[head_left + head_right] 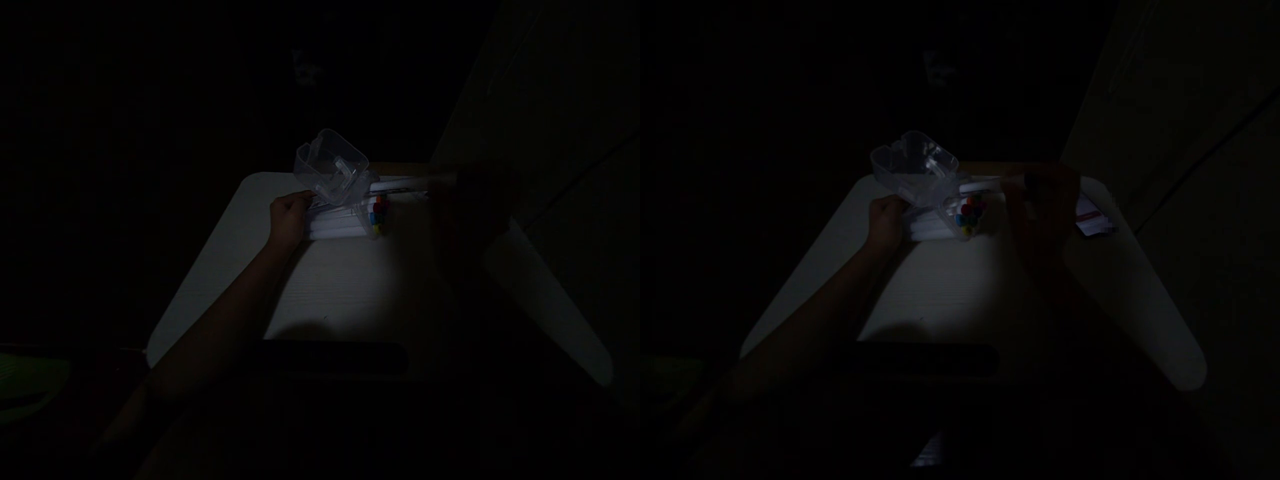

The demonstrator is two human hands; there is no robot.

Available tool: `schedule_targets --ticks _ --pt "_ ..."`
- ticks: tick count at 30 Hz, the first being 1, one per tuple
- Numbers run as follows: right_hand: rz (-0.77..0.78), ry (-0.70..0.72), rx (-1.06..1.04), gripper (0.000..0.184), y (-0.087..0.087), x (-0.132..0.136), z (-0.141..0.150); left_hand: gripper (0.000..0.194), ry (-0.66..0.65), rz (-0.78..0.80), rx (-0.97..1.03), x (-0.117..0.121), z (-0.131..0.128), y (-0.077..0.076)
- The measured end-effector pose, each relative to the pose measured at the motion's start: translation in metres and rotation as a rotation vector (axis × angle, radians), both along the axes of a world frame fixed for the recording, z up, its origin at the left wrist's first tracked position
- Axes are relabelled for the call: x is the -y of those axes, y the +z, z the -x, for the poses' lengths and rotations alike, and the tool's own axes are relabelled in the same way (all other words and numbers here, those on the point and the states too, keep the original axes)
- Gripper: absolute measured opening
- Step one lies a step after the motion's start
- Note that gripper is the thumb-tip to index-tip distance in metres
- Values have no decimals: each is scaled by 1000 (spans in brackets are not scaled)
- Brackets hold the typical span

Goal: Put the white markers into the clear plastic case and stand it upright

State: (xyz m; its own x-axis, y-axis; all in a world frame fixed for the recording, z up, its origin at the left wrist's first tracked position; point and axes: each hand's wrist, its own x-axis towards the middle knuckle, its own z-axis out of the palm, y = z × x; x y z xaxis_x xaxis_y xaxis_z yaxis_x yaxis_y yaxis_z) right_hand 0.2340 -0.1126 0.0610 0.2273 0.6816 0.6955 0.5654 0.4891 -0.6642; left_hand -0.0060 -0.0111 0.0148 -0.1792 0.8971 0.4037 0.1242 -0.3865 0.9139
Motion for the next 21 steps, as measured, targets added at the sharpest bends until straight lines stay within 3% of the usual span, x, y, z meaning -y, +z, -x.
schedule_targets --ticks 3,6,10,21 --pt "-74 -149 -5 25 1 0 10 20 -13 9 5 2 -1 2" --pt "45 -236 152 21 6 1 17 20 -2 8 7 2 -2 4" --pt "204 -261 236 31 6 -4 24 20 -9 4 -3 4 -3 5" --pt "282 -221 339 36 -3 -8 25 20 -84 -19 -4 0 -2 -7"
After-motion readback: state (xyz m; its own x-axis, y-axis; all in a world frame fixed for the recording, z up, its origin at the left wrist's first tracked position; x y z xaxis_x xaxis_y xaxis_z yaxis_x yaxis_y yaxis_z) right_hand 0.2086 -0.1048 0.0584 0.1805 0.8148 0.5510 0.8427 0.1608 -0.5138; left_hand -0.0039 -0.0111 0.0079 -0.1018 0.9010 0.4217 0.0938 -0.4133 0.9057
